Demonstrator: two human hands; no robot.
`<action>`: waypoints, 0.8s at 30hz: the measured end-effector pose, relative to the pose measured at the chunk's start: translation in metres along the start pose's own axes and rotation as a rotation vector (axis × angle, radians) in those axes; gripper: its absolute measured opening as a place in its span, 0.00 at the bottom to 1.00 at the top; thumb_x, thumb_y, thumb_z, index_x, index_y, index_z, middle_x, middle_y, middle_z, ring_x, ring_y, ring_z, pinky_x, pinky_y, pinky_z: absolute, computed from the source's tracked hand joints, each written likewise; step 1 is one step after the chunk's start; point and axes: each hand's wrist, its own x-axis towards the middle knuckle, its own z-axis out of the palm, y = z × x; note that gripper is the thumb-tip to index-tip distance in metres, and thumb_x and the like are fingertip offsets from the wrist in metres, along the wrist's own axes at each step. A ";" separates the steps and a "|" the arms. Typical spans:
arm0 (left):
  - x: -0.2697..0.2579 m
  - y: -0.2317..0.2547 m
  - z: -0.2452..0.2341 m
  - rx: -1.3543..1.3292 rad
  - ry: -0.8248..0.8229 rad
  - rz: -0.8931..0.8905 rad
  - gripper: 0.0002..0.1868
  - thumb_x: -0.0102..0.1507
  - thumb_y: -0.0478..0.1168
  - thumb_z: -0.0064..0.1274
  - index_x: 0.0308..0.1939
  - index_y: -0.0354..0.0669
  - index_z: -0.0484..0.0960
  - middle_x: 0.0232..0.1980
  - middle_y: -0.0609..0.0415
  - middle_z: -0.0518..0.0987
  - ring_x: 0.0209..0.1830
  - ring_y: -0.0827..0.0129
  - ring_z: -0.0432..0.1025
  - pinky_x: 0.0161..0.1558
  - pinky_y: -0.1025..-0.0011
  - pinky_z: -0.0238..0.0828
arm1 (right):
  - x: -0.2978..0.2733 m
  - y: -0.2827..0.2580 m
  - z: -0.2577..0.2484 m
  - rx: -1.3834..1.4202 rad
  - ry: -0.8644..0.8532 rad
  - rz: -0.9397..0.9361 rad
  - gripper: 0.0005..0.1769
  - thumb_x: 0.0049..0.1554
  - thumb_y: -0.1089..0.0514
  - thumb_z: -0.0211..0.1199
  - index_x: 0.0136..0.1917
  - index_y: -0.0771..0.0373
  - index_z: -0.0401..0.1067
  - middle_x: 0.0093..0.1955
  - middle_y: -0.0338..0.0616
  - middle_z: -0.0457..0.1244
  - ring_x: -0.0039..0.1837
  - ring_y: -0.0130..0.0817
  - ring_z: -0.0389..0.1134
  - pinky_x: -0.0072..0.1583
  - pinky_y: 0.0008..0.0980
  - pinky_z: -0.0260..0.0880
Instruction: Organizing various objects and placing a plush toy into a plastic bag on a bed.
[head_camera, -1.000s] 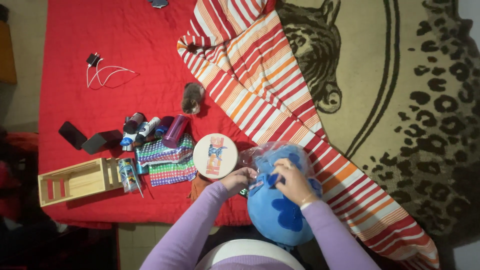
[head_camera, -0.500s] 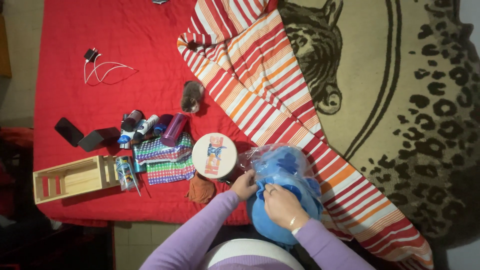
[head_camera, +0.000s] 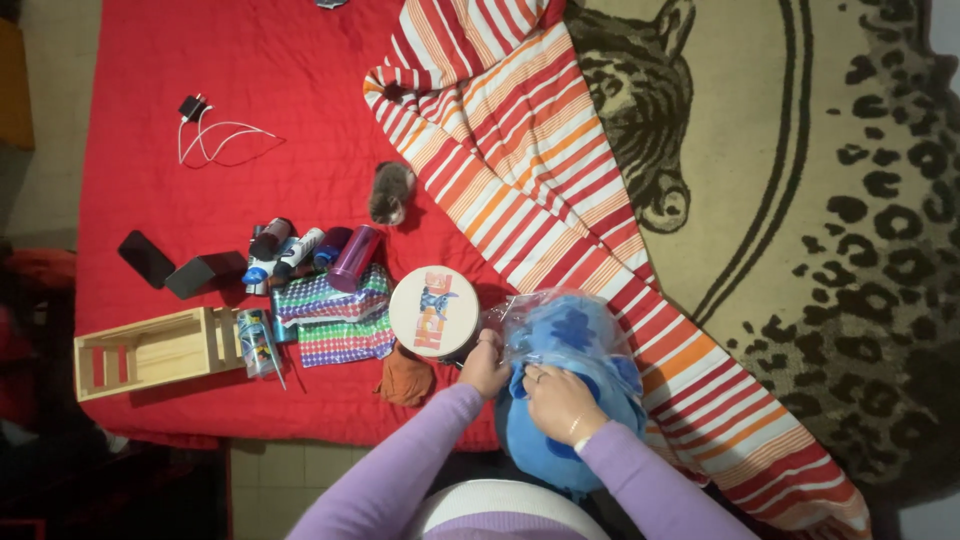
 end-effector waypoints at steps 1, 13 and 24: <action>0.001 0.003 0.004 0.002 -0.005 0.002 0.18 0.57 0.33 0.56 0.47 0.39 0.66 0.33 0.41 0.76 0.33 0.47 0.76 0.38 0.55 0.72 | -0.002 -0.001 -0.001 0.002 0.003 0.005 0.18 0.51 0.58 0.58 0.53 0.66 0.76 0.65 0.53 0.66 0.66 0.47 0.65 0.64 0.46 0.65; -0.002 0.052 0.014 0.605 -0.084 0.447 0.06 0.63 0.39 0.49 0.42 0.43 0.77 0.38 0.46 0.82 0.34 0.52 0.79 0.33 0.56 0.76 | 0.005 0.006 -0.007 0.063 -0.178 0.247 0.17 0.54 0.60 0.52 0.53 0.65 0.77 0.63 0.54 0.66 0.68 0.49 0.65 0.67 0.44 0.64; -0.014 0.048 0.021 0.804 -0.083 0.416 0.07 0.64 0.40 0.49 0.41 0.42 0.74 0.37 0.47 0.80 0.31 0.54 0.79 0.29 0.57 0.77 | -0.023 0.027 0.013 -0.060 0.220 0.450 0.34 0.58 0.49 0.54 0.73 0.68 0.60 0.75 0.58 0.56 0.74 0.49 0.58 0.72 0.43 0.56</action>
